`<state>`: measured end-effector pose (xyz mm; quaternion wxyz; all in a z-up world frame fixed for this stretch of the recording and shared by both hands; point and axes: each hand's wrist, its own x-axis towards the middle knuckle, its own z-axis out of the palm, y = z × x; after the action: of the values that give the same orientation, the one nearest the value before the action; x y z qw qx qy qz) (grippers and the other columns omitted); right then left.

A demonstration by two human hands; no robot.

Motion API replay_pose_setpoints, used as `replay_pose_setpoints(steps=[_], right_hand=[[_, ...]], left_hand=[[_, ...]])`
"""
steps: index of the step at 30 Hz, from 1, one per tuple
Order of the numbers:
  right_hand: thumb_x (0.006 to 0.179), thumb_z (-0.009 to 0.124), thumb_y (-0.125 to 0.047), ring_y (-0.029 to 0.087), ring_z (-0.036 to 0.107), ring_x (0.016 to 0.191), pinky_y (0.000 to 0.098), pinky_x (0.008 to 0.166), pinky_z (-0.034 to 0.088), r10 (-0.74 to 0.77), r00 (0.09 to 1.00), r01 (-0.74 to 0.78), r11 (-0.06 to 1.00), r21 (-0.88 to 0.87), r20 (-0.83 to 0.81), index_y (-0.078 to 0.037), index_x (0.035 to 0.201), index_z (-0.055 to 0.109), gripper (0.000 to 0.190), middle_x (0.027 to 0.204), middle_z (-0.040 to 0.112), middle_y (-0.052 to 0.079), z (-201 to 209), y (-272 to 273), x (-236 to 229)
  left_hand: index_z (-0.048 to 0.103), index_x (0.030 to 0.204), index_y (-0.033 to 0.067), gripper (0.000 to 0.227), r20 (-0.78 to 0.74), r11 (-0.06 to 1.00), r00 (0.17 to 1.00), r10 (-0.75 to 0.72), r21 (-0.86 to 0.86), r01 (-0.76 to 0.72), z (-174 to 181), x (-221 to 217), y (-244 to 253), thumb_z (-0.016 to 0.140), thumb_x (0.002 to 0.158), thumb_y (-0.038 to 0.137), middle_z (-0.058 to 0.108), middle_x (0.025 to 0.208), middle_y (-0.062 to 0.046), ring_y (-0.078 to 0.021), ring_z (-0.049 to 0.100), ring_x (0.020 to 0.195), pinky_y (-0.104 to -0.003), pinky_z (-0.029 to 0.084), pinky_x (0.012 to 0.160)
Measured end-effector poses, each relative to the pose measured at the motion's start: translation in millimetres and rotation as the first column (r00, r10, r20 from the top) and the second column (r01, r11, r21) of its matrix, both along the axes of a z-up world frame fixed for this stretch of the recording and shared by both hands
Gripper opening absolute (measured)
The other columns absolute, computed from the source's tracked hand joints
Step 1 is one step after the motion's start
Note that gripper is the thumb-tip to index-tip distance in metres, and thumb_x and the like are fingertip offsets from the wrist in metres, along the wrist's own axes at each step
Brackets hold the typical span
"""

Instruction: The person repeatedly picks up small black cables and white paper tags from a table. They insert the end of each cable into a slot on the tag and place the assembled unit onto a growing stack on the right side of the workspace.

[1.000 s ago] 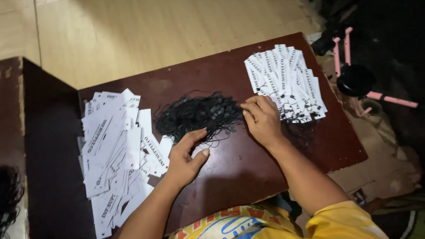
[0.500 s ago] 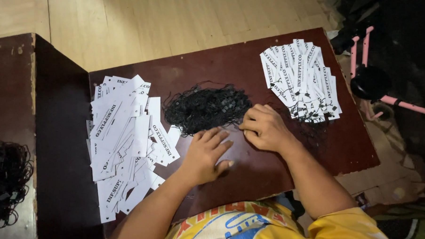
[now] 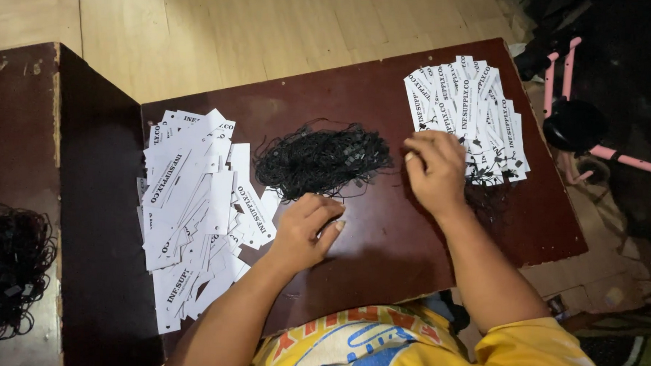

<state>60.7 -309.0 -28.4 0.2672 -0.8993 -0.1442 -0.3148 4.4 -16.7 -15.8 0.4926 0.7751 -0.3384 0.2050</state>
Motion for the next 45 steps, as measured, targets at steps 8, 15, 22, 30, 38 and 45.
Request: replay_pose_setpoints(steps=[8,15,22,30,38,45], right_hand=[[0.081,0.073,-0.006,0.026,0.062,0.103,0.0404,0.088,0.044,0.075,0.995,-0.077,0.996,-0.034,-0.061,-0.015,0.087,0.076,0.011,0.100,0.069,0.000,-8,-4,-2],[0.078,0.067,-0.010,0.024,0.058,0.108,0.0398,0.091,0.042,0.065,0.977,-0.110,0.970,-0.217,-0.205,-0.017,0.074,0.073,0.010,0.100,0.068,-0.001,1,-8,-10],[0.080,0.064,-0.011,0.022,0.058,0.110,0.0393,0.093,0.040,-0.006,0.982,-0.049,0.956,-0.290,-0.187,-0.017,0.069,0.069,0.014,0.099,0.066,-0.003,-2,-15,-7],[0.085,0.072,-0.014,0.025,0.061,0.085,0.0368,0.075,0.048,0.224,0.972,-0.230,0.967,-0.108,-0.067,-0.016,0.083,0.072,0.003,0.088,0.064,0.000,7,38,-13],[0.093,0.070,-0.020,0.027,0.059,0.086,0.0381,0.071,0.045,0.233,0.970,-0.241,0.953,-0.185,-0.066,-0.016,0.085,0.070,0.009,0.088,0.060,0.001,2,40,-12],[0.098,0.066,-0.023,0.027,0.059,0.089,0.0377,0.071,0.045,0.200,0.979,-0.205,0.948,-0.242,-0.046,-0.016,0.089,0.065,0.011,0.090,0.058,0.002,-5,37,-10]], left_hand=[[0.075,0.099,0.0110,0.022,0.114,0.996,0.993,-0.029,0.082,0.020,5,1,-4,0.064,0.096,0.030,0.071,0.095,-0.008,-0.0318,0.067,0.082,-0.038,0.054,0.068],[0.070,0.112,0.0137,0.032,0.129,0.925,0.991,-0.047,0.381,-0.006,-1,-4,-3,0.068,0.091,0.039,0.069,0.116,-0.009,-0.0342,0.063,0.114,-0.042,0.047,0.080],[0.069,0.115,0.0106,0.037,0.083,0.924,0.996,0.034,0.377,-0.063,-2,-4,-2,0.068,0.093,0.040,0.068,0.123,-0.013,-0.0375,0.060,0.124,-0.045,0.046,0.090],[0.070,0.114,0.0141,0.031,-0.021,0.965,1.000,0.000,0.261,0.006,-2,2,2,0.072,0.089,0.032,0.068,0.124,-0.010,-0.0353,0.063,0.124,-0.042,0.046,0.089],[0.071,0.111,0.0138,0.028,-0.011,0.977,1.000,-0.028,0.211,0.030,-5,3,-2,0.073,0.086,0.028,0.070,0.116,-0.010,-0.0363,0.067,0.112,-0.042,0.050,0.079],[0.070,0.112,0.0124,0.024,0.082,0.958,0.997,0.016,0.285,-0.038,-5,-2,-10,0.067,0.093,0.026,0.069,0.108,-0.010,-0.0354,0.067,0.101,-0.042,0.049,0.071]])
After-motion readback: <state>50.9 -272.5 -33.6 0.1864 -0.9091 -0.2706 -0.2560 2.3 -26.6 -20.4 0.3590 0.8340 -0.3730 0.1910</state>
